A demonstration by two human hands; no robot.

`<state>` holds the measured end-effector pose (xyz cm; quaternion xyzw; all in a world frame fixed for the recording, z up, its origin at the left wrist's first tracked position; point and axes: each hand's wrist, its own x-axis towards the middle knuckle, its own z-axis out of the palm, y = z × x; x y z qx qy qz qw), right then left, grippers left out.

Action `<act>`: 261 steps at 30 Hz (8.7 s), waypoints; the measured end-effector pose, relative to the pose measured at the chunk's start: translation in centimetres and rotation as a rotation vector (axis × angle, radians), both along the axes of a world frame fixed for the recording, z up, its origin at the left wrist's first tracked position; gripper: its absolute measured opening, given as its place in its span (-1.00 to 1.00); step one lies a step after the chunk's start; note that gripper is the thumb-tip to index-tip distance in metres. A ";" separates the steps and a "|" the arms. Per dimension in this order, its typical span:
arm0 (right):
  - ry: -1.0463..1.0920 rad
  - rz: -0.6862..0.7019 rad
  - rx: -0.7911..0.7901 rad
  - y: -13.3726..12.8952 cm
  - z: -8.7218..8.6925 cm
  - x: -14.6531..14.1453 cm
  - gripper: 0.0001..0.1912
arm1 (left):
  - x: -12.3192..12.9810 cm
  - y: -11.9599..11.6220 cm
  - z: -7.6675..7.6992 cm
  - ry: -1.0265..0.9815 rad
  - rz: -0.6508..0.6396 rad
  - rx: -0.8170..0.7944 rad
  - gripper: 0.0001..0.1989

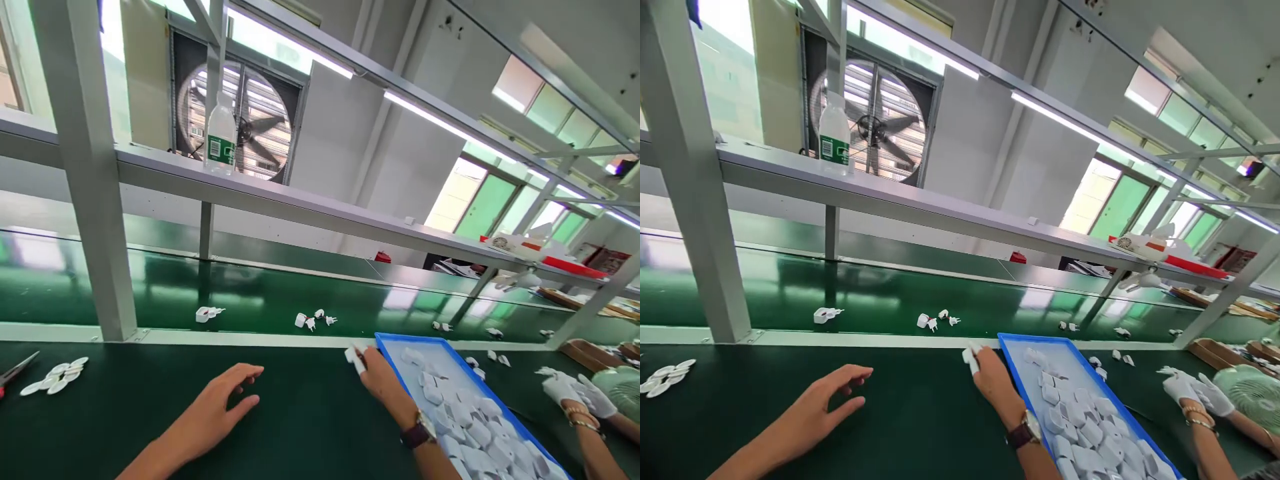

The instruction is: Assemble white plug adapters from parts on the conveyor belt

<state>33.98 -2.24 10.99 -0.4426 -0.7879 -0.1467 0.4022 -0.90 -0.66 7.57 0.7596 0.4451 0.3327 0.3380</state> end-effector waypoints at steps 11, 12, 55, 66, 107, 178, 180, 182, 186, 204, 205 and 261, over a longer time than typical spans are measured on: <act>0.020 0.033 -0.396 6.8 -3.6 -9.6 -0.72 | 1.7 0.7 -6.3 -0.096 0.011 0.039 -0.59; 0.064 -0.048 -0.391 8.8 -3.7 -8.4 -0.67 | 1.6 0.7 -6.2 -0.085 0.031 0.013 -0.59; 0.587 0.306 -0.435 -0.5 -5.7 -11.0 -0.57 | 1.5 -0.8 -3.2 -0.319 0.071 -0.122 -0.14; 0.304 0.302 -0.119 -1.0 -4.6 -10.8 -0.49 | 2.3 -0.8 -4.2 -0.123 0.014 0.220 -0.59; 0.002 0.288 0.005 -2.3 -4.7 -11.7 -0.38 | 1.1 -1.9 -1.9 -0.259 -0.006 0.049 -0.56; 0.375 0.444 -0.372 -2.9 -5.4 -13.2 -0.57 | 2.2 -2.6 -1.8 -0.692 -0.022 -0.439 -0.67; 0.437 0.428 -0.360 -2.8 -5.7 -13.2 -0.52 | 2.2 -2.6 -1.8 -0.678 -0.055 -0.416 -0.69; 0.503 0.419 -0.376 -2.7 -5.9 -13.3 -0.52 | 2.1 -2.6 -1.9 -0.627 -0.083 -0.318 -0.69; 0.690 0.411 -0.620 -2.4 -6.0 -13.4 -0.74 | 2.1 -2.7 -2.7 -0.447 -0.018 0.087 -0.62; 0.713 0.338 -0.827 -2.2 -6.3 -14.5 -0.77 | 1.6 -2.6 -3.2 -0.146 0.029 0.346 -0.69; 0.603 0.314 -0.746 -2.2 -6.3 -14.5 -0.78 | 1.6 -2.5 -3.4 -0.104 0.035 0.350 -0.65; -0.166 -0.539 -0.357 2.6 -1.4 10.2 -0.55 | 4.6 3.1 -0.6 -0.131 -0.127 -0.086 -0.50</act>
